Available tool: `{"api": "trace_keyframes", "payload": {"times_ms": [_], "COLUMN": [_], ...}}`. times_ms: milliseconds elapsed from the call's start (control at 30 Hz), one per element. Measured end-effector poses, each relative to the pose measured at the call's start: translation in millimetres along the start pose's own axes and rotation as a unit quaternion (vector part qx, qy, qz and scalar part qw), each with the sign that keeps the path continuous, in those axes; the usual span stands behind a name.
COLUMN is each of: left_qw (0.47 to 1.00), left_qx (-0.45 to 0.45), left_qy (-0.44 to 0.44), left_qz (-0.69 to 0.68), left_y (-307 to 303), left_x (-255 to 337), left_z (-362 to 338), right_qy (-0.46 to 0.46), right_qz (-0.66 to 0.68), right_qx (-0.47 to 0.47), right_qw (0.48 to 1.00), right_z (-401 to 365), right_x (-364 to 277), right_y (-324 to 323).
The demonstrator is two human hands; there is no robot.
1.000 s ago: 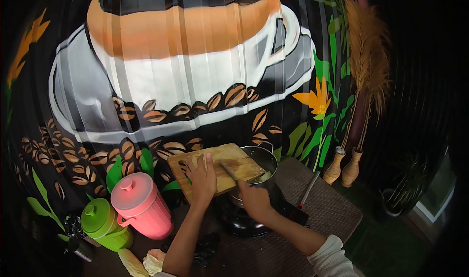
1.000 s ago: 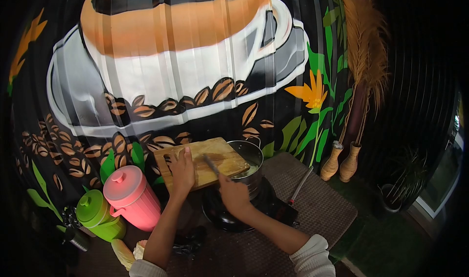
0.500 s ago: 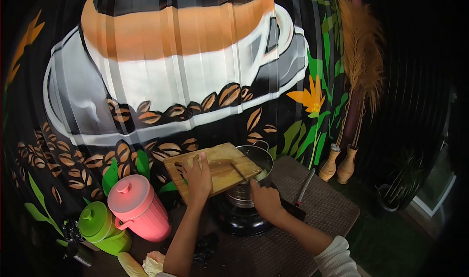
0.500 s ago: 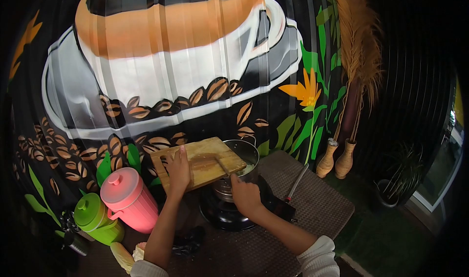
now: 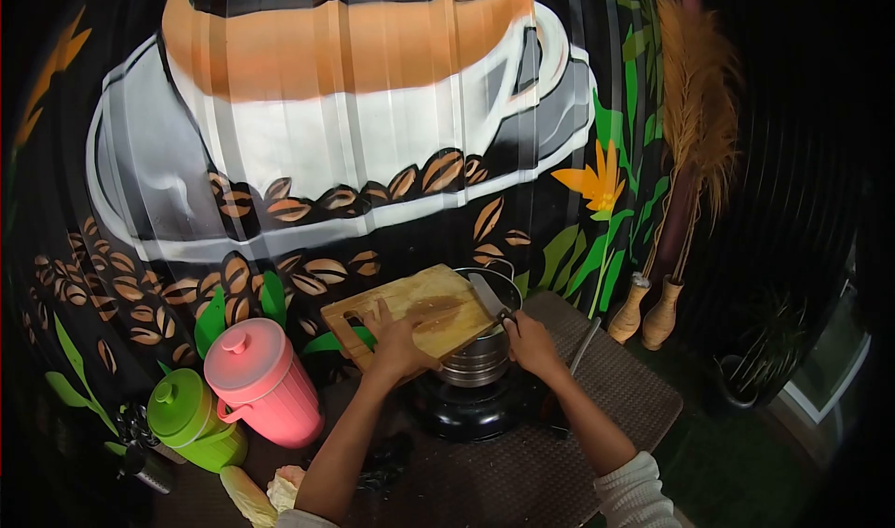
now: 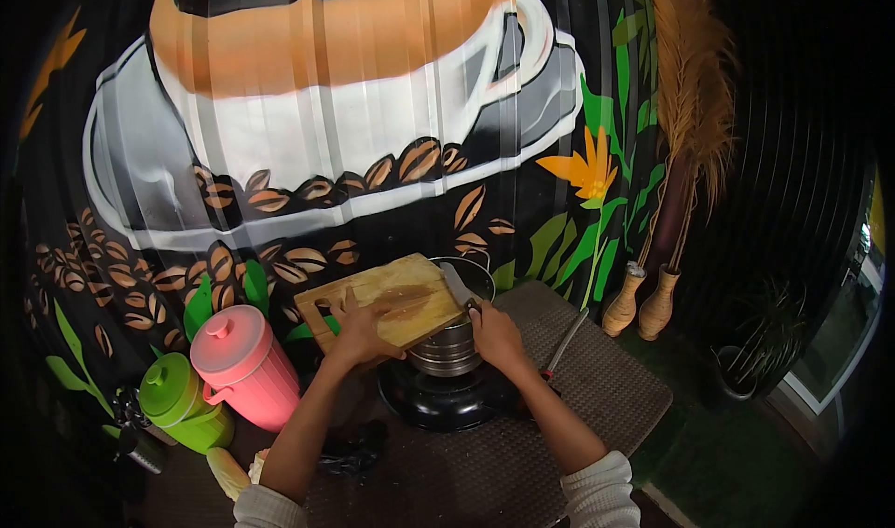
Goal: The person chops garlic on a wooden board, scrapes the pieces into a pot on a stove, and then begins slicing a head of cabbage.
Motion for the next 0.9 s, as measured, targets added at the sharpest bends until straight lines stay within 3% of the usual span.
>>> {"api": "trace_keyframes", "payload": {"times_ms": [33,67,133,200,267,333,400,533,733,800,833,867,900], "left_qw": [1.0,1.0,0.999,1.0,0.998,0.996,0.984,0.986,0.986,0.986,0.986,0.989,0.992], "left_qx": [0.002,-0.006,-0.01,0.002,0.033,0.059,0.067,0.083,0.133,0.097,0.095,0.077,0.06], "left_qy": [0.001,0.017,0.032,-0.005,-0.019,-0.031,-0.041,-0.057,-0.003,-0.017,-0.016,-0.027,-0.038], "left_qz": [0.002,0.002,0.004,-0.031,-0.043,-0.057,-0.158,-0.131,-0.097,-0.134,-0.135,-0.121,-0.106], "left_y": [3,7,-3,-17,-14,-10,-7,-6,-10,-6,-6,-5,-4], "left_x": [-2,-1,10,13,5,-3,-10,-13,1,2,4,7,9], "left_z": [1,3,0,-6,-6,-4,-2,3,4,3,3,4,6], "right_qy": [0.034,0.031,0.099,0.117,0.165,0.178,0.166,0.167,0.219,0.197,0.105,0.107,0.007], "right_qz": [0.157,0.158,0.43,0.463,0.577,0.593,0.601,0.593,0.544,0.416,0.372,0.371,0.174], "right_qx": [-0.044,-0.042,-0.074,-0.079,-0.089,-0.086,-0.101,-0.119,-0.126,-0.028,0.038,0.038,0.132], "right_qw": [0.986,0.986,0.894,0.875,0.795,0.78,0.775,0.779,0.8,0.887,0.922,0.921,0.976], "right_z": [2,2,-6,-9,-12,-15,-17,-26,-62,-67,-60,-58,-57], "right_x": [6,8,12,15,24,25,26,42,62,68,69,70,46], "right_y": [8,11,27,32,43,43,42,39,10,-16,-22,-19,-37]}}
Point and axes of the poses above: each hand's wrist, its own z-axis towards the middle knuckle, its own y-axis out of the palm, x = y × z, the point moved 8 cm from there along z, towards the middle knuckle, and after that the axes turned 6 degrees about z, right-handed, at the moved point
